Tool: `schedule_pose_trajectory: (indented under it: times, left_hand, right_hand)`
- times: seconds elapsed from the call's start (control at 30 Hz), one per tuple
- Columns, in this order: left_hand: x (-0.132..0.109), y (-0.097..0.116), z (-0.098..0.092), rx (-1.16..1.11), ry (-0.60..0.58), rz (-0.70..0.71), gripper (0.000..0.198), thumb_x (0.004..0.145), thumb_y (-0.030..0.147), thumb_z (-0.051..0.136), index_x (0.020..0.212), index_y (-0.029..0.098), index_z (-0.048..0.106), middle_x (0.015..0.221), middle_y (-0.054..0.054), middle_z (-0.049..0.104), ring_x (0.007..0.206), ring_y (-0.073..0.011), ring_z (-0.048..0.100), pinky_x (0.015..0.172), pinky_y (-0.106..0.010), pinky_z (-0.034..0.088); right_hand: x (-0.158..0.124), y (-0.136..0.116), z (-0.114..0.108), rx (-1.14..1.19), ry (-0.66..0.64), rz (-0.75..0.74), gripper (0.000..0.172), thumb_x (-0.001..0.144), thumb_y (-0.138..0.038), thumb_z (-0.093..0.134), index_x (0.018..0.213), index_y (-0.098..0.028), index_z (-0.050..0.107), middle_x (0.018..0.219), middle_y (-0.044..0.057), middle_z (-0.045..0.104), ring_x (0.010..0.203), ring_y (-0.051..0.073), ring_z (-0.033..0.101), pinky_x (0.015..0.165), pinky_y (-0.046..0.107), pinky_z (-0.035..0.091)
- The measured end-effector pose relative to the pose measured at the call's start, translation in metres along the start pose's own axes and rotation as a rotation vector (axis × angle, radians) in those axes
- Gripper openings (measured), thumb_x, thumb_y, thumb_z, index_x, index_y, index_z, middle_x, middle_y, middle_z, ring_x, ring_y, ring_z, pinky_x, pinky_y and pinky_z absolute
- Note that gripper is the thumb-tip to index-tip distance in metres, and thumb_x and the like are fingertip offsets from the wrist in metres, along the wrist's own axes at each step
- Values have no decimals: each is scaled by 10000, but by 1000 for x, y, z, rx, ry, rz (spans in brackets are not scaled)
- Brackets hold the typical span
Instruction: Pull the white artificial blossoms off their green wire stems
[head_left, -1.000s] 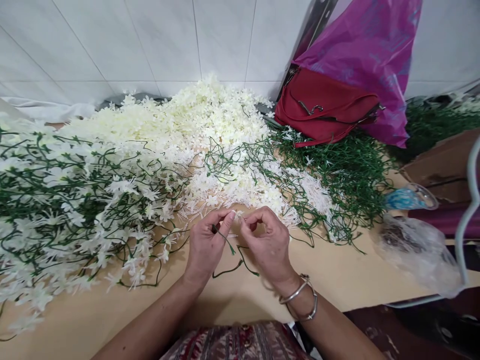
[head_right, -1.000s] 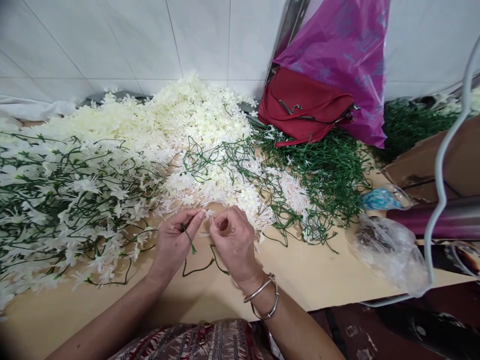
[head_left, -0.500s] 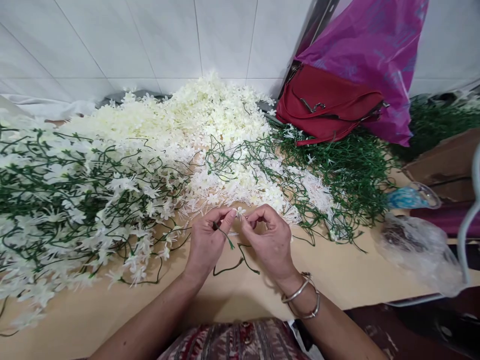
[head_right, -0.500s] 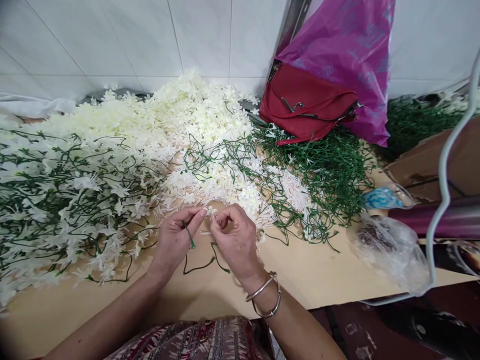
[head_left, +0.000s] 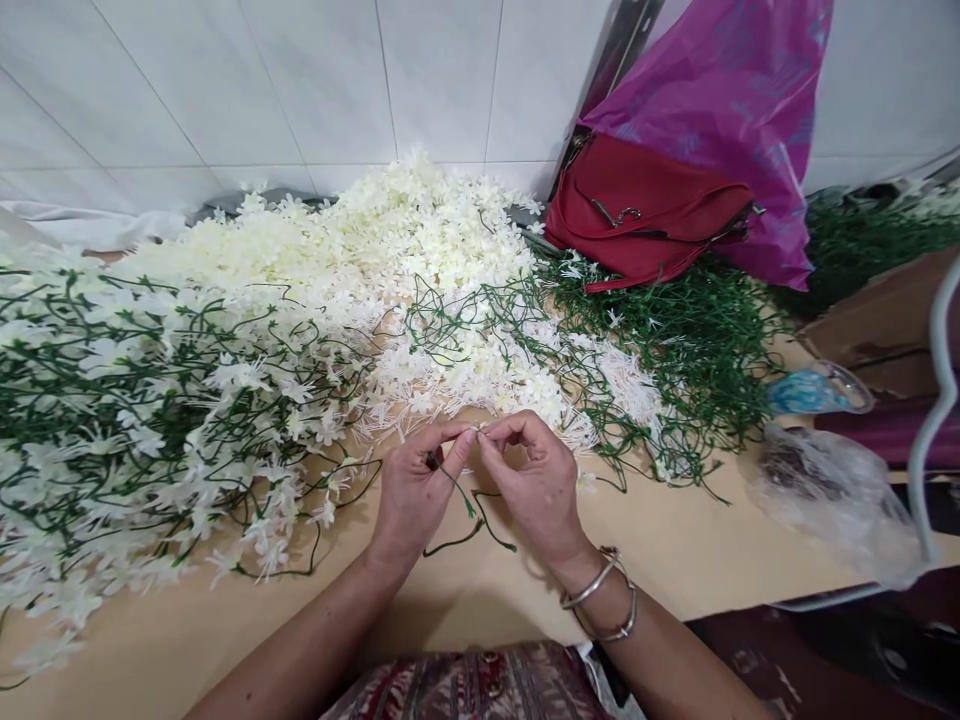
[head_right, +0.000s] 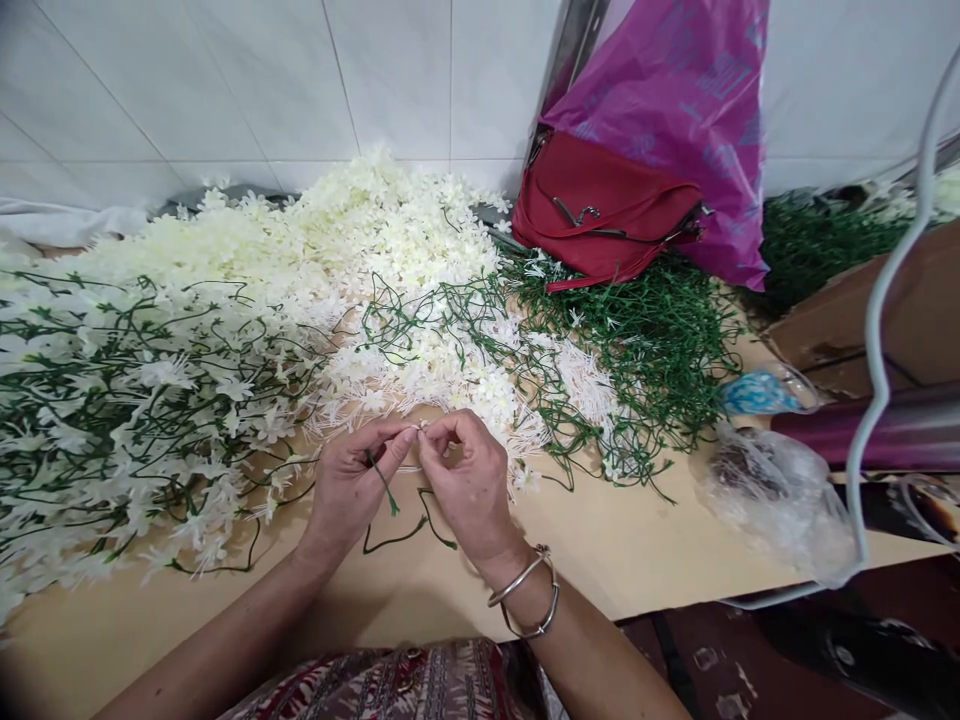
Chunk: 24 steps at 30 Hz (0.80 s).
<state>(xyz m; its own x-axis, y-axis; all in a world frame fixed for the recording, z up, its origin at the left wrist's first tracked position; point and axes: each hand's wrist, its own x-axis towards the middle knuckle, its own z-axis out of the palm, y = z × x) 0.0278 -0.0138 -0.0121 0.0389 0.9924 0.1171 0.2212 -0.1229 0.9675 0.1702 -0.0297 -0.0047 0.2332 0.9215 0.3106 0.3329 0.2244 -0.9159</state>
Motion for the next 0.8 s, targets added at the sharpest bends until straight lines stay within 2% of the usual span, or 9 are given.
schedule_pose_trajectory:
  times: [0.13, 0.27, 0.33, 0.4, 0.53, 0.6, 0.67, 0.73, 0.8]
  left_hand:
    - [3, 2, 0, -149, -29, -57, 187, 929, 353, 714, 936, 189, 804, 851, -36, 776, 773, -169, 659, 731, -268, 514]
    - [2, 5, 2, -258, -37, -67, 172, 919, 345, 727, 925, 184, 790, 866, -36, 774, 806, -172, 672, 779, -274, 536]
    - [1, 6, 2, -245, -39, -56, 170, 927, 341, 723, 942, 187, 792, 873, -38, 773, 811, -173, 670, 780, -276, 534]
    - [-1, 5, 2, -218, -49, -47, 172, 939, 340, 713, 964, 191, 796, 875, -40, 773, 815, -175, 664, 770, -276, 527]
    - [-1, 6, 0, -195, -71, -29, 184, 950, 352, 701, 1001, 203, 796, 937, -51, 787, 803, -175, 652, 749, -280, 514]
    - [-1, 7, -1, -174, -79, -23, 213, 959, 371, 690, 1053, 207, 788, 985, -64, 783, 789, -174, 637, 720, -282, 499]
    - [-1, 7, -3, -156, -82, -29, 249, 977, 390, 669, 1116, 207, 765, 931, -54, 742, 747, -162, 593, 674, -272, 467]
    - [0, 6, -6, -158, -84, -45, 278, 993, 397, 648, 1174, 202, 732, 814, -14, 633, 700, -143, 526, 648, -258, 432]
    - [1, 4, -8, -201, -108, -79, 314, 1001, 396, 635, 1244, 205, 693, 794, 12, 523, 699, -133, 480, 653, -249, 420]
  right_hand:
    - [2, 3, -3, 73, 8, 49, 88, 919, -192, 747, 968, -238, 690, 887, -5, 692, 829, 164, 633, 789, 310, 518]
    - [10, 7, -9, 174, -72, 95, 225, 920, -223, 762, 1141, -262, 745, 1111, 35, 687, 913, 166, 640, 877, 334, 540]
    - [14, 8, -11, 227, -125, 108, 187, 919, -229, 757, 1103, -260, 771, 1180, 56, 693, 989, 184, 664, 945, 365, 542]
    - [16, 9, -12, 263, -157, 99, 88, 919, -219, 747, 994, -250, 780, 1166, 62, 717, 1081, 209, 679, 1022, 401, 524]
    - [15, 8, -13, 261, -134, 53, 56, 929, -206, 729, 915, -249, 763, 1150, 62, 743, 1164, 228, 682, 1096, 436, 497]
    - [14, 6, -14, 273, -116, 48, 46, 942, -226, 719, 920, -246, 754, 1143, 65, 756, 1143, 226, 694, 1074, 425, 515]
    - [13, 6, -16, 314, -121, 83, 36, 950, -256, 713, 931, -243, 742, 1058, 58, 780, 1027, 211, 728, 968, 384, 565]
    - [14, 7, -18, 340, -129, 132, 50, 947, -284, 716, 937, -237, 731, 948, 45, 790, 880, 193, 738, 834, 339, 588]
    - [16, 8, -20, 335, -135, 164, 82, 942, -310, 718, 927, -230, 717, 864, 36, 783, 783, 183, 725, 752, 317, 585]
